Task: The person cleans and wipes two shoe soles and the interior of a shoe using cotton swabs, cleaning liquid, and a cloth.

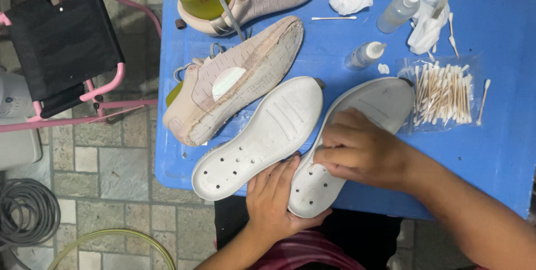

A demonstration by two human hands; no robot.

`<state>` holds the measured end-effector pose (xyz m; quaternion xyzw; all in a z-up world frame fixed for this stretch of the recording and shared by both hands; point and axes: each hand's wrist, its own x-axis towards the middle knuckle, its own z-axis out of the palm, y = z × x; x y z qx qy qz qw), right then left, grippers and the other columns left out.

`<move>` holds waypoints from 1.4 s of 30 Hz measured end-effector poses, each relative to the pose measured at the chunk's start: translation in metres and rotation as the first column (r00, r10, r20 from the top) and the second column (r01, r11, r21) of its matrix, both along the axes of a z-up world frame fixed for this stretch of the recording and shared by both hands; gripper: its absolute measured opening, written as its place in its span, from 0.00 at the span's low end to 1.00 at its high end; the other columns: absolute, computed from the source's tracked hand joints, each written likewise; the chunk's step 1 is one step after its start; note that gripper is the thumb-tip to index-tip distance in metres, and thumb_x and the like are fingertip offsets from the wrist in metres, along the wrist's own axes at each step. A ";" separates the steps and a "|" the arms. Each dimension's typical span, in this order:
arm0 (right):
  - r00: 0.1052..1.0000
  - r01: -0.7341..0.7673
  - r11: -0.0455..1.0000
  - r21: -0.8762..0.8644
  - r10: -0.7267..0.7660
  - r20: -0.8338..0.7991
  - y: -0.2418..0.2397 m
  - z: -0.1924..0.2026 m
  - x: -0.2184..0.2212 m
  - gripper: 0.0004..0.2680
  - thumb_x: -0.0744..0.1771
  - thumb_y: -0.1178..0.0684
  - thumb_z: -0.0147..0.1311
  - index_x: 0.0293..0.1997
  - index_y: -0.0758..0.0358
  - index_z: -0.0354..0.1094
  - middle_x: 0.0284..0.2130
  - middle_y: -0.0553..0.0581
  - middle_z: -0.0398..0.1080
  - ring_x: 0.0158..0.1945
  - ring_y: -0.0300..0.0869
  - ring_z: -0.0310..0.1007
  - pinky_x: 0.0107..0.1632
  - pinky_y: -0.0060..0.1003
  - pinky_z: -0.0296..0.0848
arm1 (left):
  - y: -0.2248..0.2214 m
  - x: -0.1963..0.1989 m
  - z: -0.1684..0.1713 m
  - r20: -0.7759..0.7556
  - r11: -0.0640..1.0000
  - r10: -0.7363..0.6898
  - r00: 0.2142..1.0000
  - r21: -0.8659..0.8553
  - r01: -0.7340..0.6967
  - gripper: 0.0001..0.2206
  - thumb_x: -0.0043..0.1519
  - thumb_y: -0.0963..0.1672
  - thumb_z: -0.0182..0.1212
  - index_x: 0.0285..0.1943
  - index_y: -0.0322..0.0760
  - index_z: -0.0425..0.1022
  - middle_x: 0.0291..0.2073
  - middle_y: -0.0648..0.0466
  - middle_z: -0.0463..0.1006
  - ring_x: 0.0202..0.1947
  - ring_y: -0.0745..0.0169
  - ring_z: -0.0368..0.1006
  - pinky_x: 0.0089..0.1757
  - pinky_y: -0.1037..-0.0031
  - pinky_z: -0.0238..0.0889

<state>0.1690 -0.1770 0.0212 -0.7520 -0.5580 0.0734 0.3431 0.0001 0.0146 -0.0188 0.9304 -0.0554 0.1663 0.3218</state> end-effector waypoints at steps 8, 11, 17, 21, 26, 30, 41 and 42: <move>1.000 0.003 0.999 -0.049 -0.002 0.018 -0.002 0.005 -0.001 0.08 0.59 0.53 0.64 0.38 0.52 0.75 0.34 0.50 0.67 0.42 0.50 0.63 0.48 0.46 0.64 | 0.000 -0.005 0.003 -0.058 1.000 -0.010 0.998 -0.025 0.009 0.50 0.41 0.59 0.80 0.70 0.30 0.66 0.54 0.45 0.78 0.56 0.46 0.72 0.57 0.58 0.59; 0.994 0.105 0.991 -0.083 -0.101 0.048 -0.005 0.006 0.006 0.08 0.59 0.52 0.65 0.38 0.50 0.76 0.32 0.48 0.67 0.41 0.46 0.64 0.48 0.47 0.63 | -0.001 -0.002 0.010 -0.056 1.000 -0.018 0.998 -0.022 0.016 0.50 0.43 0.59 0.80 0.71 0.29 0.65 0.57 0.44 0.76 0.58 0.44 0.72 0.58 0.58 0.59; 0.997 -0.005 0.999 0.033 0.007 -0.073 -0.002 0.016 -0.002 0.06 0.62 0.54 0.64 0.39 0.54 0.73 0.35 0.50 0.69 0.44 0.47 0.66 0.50 0.45 0.67 | 0.010 0.006 0.053 -0.216 0.981 -0.166 0.962 -0.135 0.138 0.55 0.40 0.59 0.79 0.70 0.20 0.62 0.62 0.34 0.69 0.61 0.31 0.67 0.59 0.51 0.57; 0.958 -0.043 0.996 0.082 0.065 -0.280 -0.006 0.022 -0.002 0.04 0.63 0.56 0.64 0.37 0.56 0.74 0.28 0.49 0.71 0.35 0.44 0.68 0.42 0.41 0.68 | 0.011 0.014 0.070 -0.102 0.955 -0.189 0.977 -0.252 0.159 0.43 0.47 0.54 0.78 0.66 0.24 0.66 0.60 0.36 0.71 0.58 0.36 0.72 0.55 0.57 0.66; 0.937 -0.038 0.993 0.115 0.075 -0.341 -0.010 0.016 -0.005 0.04 0.63 0.58 0.64 0.36 0.58 0.72 0.26 0.48 0.72 0.33 0.41 0.71 0.39 0.40 0.70 | 0.002 0.030 0.073 0.023 0.953 -0.232 0.972 -0.196 0.232 0.11 0.60 0.37 0.67 0.51 0.35 0.75 0.45 0.49 0.78 0.44 0.51 0.76 0.46 0.66 0.70; 0.957 0.110 0.976 0.190 -0.053 -0.285 -0.021 0.012 -0.005 0.13 0.61 0.54 0.67 0.45 0.61 0.70 0.40 0.55 0.72 0.41 0.44 0.72 0.41 0.36 0.71 | -0.005 0.041 0.078 -0.003 0.940 -0.171 0.985 -0.299 0.162 0.09 0.61 0.38 0.67 0.47 0.34 0.74 0.42 0.49 0.78 0.43 0.51 0.76 0.44 0.67 0.70; 0.619 0.694 0.702 0.162 -0.696 0.365 -0.004 0.013 0.035 0.22 0.62 0.52 0.74 0.60 0.63 0.66 0.54 0.66 0.62 0.56 0.56 0.59 0.59 0.48 0.64 | -0.001 0.042 0.076 -0.134 0.843 -0.179 0.975 -0.532 0.081 0.10 0.63 0.37 0.62 0.54 0.30 0.78 0.37 0.50 0.77 0.36 0.64 0.78 0.37 0.77 0.71; 0.633 0.685 0.706 0.179 -0.699 0.333 -0.003 0.013 0.036 0.20 0.63 0.55 0.73 0.57 0.64 0.67 0.54 0.66 0.64 0.57 0.57 0.61 0.59 0.49 0.64 | -0.001 0.042 0.076 -0.139 0.844 -0.186 0.973 -0.529 0.086 0.10 0.63 0.37 0.62 0.54 0.30 0.78 0.37 0.50 0.77 0.36 0.64 0.78 0.37 0.77 0.71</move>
